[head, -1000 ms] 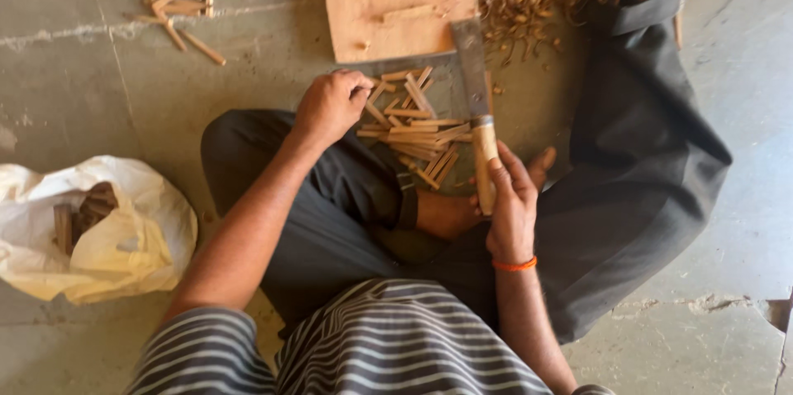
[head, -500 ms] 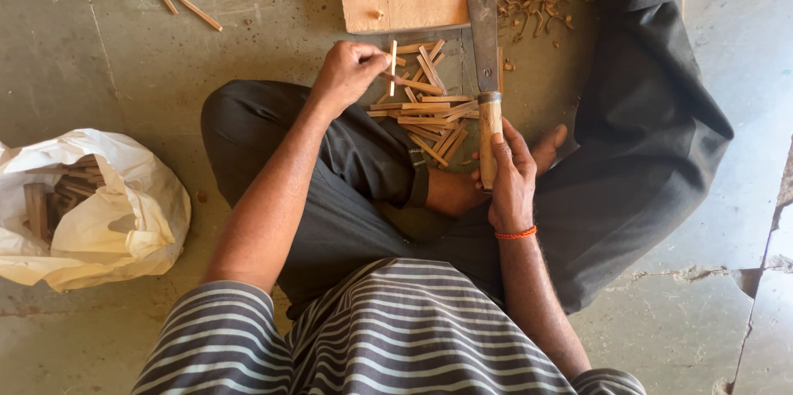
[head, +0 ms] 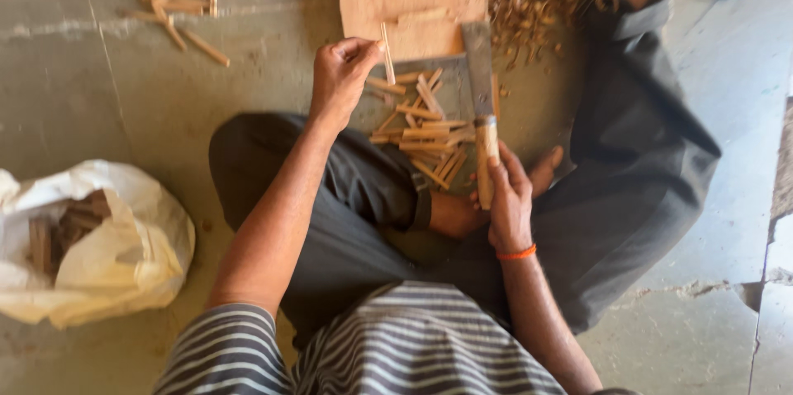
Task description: The person sits on the floor and uses a chisel to carve small wooden sticks. They repeatedly pick up sticks from a white sack, place them on a wooden block, and shave them with the chisel. The carved pieces are dropped onto the floor, accumulating in a pile.
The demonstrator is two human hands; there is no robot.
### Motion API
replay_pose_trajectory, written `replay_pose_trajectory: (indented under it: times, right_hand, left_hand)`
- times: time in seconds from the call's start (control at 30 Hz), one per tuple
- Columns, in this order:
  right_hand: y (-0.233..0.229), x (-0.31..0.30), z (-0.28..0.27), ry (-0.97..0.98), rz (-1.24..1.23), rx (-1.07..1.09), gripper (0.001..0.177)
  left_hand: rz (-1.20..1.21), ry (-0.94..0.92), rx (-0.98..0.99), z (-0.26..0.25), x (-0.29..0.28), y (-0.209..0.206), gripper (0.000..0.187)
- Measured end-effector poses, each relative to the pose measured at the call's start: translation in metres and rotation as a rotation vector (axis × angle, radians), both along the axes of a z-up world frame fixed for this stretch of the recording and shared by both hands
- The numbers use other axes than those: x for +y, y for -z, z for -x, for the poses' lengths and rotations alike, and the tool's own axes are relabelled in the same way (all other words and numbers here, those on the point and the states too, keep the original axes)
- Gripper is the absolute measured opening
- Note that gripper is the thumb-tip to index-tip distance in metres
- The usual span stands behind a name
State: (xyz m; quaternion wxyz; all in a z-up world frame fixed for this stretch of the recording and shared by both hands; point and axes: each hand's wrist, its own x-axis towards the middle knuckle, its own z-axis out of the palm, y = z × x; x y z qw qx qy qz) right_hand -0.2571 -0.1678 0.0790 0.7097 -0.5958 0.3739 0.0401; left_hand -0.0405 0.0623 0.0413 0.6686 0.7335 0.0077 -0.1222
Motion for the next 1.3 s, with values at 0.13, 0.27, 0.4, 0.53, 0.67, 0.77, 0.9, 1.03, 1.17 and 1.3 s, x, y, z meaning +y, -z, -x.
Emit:
replay_pose_trajectory:
  times: [0.13, 0.27, 0.4, 0.53, 0.67, 0.77, 0.9, 1.03, 1.17, 1.3]
  right_hand:
    - [-0.006, 0.006, 0.000, -0.002, 0.001, 0.006, 0.050]
    - [-0.010, 0.007, -0.004, 0.016, -0.053, 0.001, 0.051]
    - [-0.006, 0.003, -0.004, 0.010, -0.077, 0.053, 0.053]
    - [-0.004, 0.003, -0.002, 0.009, -0.073, 0.048, 0.053]
    - [-0.006, 0.004, -0.005, 0.009, -0.100, 0.029, 0.054]
    - [-0.005, 0.005, -0.004, 0.011, -0.099, 0.034, 0.054]
    - [-0.004, 0.007, -0.005, 0.003, -0.076, 0.053, 0.053]
    - [-0.004, 0.007, -0.006, -0.010, -0.059, 0.040, 0.054]
    - [-0.002, 0.007, -0.006, 0.004, -0.082, 0.038, 0.054]
    - [-0.001, 0.010, -0.008, -0.002, -0.091, 0.028, 0.054]
  left_hand:
    - [-0.112, -0.005, -0.181, -0.058, -0.036, 0.002, 0.023]
    - [-0.444, 0.062, -0.219, -0.108, -0.062, 0.006, 0.023]
    - [-0.554, 0.110, -0.160, -0.119, -0.065, 0.020, 0.024]
    - [-0.631, 0.100, -0.210, -0.106, -0.047, 0.030, 0.028]
    - [-0.571, 0.084, -0.537, -0.092, -0.033, 0.032, 0.028]
    - [-0.589, 0.119, -0.438, -0.087, -0.037, 0.038, 0.025]
    - [-0.761, 0.114, -0.350, -0.094, -0.056, 0.043, 0.022]
    - [-0.719, 0.065, -0.374, -0.098, -0.068, 0.040, 0.020]
    - [-0.579, 0.096, -0.388, -0.088, -0.077, 0.036, 0.004]
    - [-0.650, 0.133, -0.342, -0.082, -0.082, 0.034, 0.007]
